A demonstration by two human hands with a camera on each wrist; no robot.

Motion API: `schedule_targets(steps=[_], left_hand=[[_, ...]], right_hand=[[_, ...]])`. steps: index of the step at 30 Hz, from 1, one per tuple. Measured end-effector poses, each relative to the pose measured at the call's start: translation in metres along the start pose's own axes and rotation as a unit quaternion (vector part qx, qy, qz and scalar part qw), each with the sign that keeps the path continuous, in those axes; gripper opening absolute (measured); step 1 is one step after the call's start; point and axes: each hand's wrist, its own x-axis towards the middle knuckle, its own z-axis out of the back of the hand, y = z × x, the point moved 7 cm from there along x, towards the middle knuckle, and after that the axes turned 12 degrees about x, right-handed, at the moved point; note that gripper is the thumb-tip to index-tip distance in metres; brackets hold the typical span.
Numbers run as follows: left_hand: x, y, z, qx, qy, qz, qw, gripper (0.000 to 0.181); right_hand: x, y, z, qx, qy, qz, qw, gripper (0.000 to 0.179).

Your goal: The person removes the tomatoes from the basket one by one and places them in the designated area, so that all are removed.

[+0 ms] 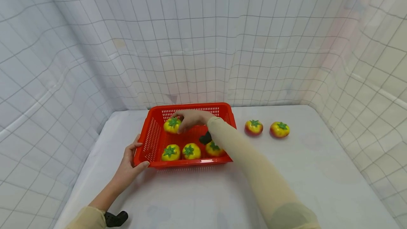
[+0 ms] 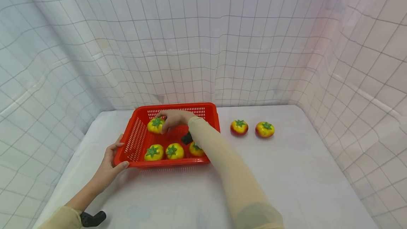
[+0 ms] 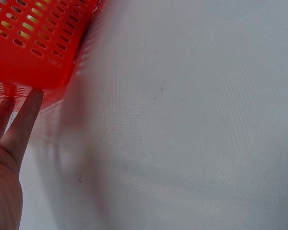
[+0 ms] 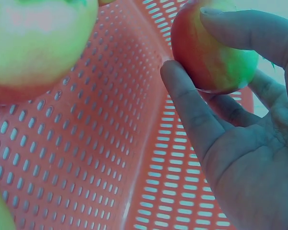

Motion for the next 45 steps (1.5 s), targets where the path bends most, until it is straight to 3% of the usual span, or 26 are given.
schedule_targets(steps=[7, 15, 26, 45], left_hand=[[0.0, -0.001, 0.0, -0.003, -0.001, 0.001, 1.0, 0.065], [0.004, -0.003, 0.0, 0.002, 0.004, 0.003, 1.0, 0.065], [0.003, -0.001, 0.001, 0.011, 0.002, 0.007, 0.9999, 0.064], [0.0, 0.002, 0.001, -0.007, 0.0, 0.0, 1.0, 0.065]], right_hand=[[-0.017, 0.013, 0.003, 0.006, 0.012, 0.029, 0.9995, 0.062], [-0.035, 0.019, 0.017, -0.056, -0.018, 0.036, 0.9976, 0.062], [-0.061, 0.019, 0.031, -0.087, -0.026, 0.038, 0.9951, 0.062], [-0.115, 0.01, 0.068, -0.062, -0.064, 0.064, 0.994, 0.065]])
